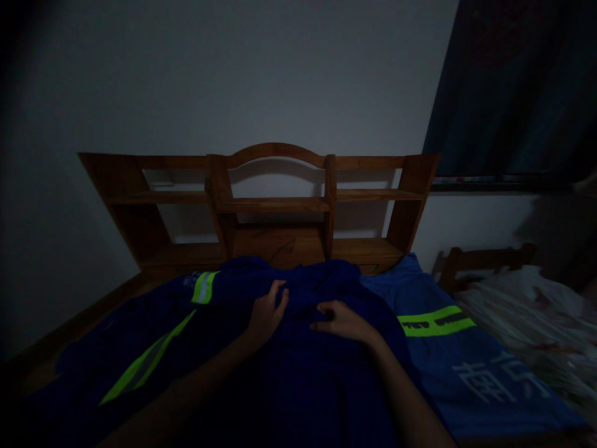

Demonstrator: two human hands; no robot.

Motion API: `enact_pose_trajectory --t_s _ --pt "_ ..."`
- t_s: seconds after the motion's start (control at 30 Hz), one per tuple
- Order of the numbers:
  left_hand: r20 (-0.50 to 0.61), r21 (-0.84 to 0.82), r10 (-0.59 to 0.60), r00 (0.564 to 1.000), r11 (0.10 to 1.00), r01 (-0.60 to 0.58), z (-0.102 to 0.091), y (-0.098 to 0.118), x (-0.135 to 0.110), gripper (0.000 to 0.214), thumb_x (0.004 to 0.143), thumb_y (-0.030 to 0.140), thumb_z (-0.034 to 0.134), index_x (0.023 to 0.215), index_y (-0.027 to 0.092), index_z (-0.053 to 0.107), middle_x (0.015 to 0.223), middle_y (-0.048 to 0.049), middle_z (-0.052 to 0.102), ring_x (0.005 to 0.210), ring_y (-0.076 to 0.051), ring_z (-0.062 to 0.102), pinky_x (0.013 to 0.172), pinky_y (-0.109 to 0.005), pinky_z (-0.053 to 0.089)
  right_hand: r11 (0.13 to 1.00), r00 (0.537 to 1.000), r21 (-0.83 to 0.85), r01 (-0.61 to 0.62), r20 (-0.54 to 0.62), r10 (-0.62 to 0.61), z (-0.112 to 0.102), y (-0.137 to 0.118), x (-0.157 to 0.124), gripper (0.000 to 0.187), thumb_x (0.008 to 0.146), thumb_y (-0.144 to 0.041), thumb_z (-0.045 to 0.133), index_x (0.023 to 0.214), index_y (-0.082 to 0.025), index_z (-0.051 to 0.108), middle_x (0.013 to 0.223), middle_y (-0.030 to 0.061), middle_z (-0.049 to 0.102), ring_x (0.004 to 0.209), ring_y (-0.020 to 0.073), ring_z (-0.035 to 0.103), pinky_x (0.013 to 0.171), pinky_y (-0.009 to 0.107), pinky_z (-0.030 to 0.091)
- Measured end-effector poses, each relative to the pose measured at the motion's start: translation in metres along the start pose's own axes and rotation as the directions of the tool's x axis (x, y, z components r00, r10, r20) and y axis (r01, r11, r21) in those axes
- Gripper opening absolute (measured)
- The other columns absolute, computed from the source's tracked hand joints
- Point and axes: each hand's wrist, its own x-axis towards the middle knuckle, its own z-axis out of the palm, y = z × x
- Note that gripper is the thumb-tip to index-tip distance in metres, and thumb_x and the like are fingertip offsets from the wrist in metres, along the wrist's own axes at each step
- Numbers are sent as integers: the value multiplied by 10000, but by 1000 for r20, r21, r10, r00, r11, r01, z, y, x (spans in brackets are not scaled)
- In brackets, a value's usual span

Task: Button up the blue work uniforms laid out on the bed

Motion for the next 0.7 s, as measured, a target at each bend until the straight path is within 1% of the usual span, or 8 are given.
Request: enact_pose_trajectory --t_s 0.27,0.33,0.4,0.47,0.53,0.57,0.63,0.7 --pt "35 42 -2 999 999 0 2 -2 -1 271 945 340 318 1122 224 488 781 -21 689 693 -177 673 656 -261 460 1000 1000 -2 19 10 -19 1 0 0 235 754 -402 637 810 -174 621 753 -31 601 666 129 527 593 213 399" --pt "38 55 -6 999 998 4 3 -3 -1 276 944 338 316 1132 224 484 778 -26 690 690 -179 672 658 -265 458 1000 999 22 17 36 -18 1 -1 0 231 756 -395 634 825 -175 627 777 -26 621 680 136 545 603 217 413" --pt "44 70 -6 999 998 3 4 -4 -1 278 941 324 315 1139 222 481 782 -31 689 694 -184 670 659 -270 454 999 999 30 17 47 -19 1 -1 0 222 752 -379 635 836 -173 635 798 -19 637 689 143 556 610 222 426" --pt "67 78 7 998 997 -12 2 -5 -2 281 935 289 313 1159 221 468 768 -25 684 689 -182 665 655 -269 446 1000 999 19 14 28 -15 1 0 1 211 738 -355 640 841 -171 646 808 -14 647 696 149 561 612 224 435" --pt "114 97 40 993 994 -51 -1 -6 -2 302 921 238 312 1191 218 447 731 -12 674 664 -173 655 645 -263 437 1000 1000 19 -1 3 1 1 1 1 203 722 -318 638 855 -165 658 811 -5 657 708 158 570 622 228 446" --pt "146 122 71 987 989 -89 -3 -7 -2 319 910 219 322 1207 216 439 731 -10 673 659 -171 650 645 -263 434 1000 1000 27 -13 0 13 1 1 1 206 717 -295 630 870 -162 664 819 1 663 716 163 576 632 233 453" --pt "212 205 155 965 958 -199 -8 -9 -1 337 883 215 359 1207 214 453 789 -26 680 689 -180 647 655 -272 432 998 999 53 -34 8 34 1 1 1 234 709 -244 600 915 -158 669 852 11 673 735 173 590 657 246 465" --pt "236 309 203 950 911 -272 -12 -15 2 327 868 232 382 1174 203 495 887 -58 677 763 -200 641 676 -286 433 996 999 79 -41 16 40 0 0 1 270 703 -201 561 948 -165 667 892 13 674 760 179 599 686 258 469"
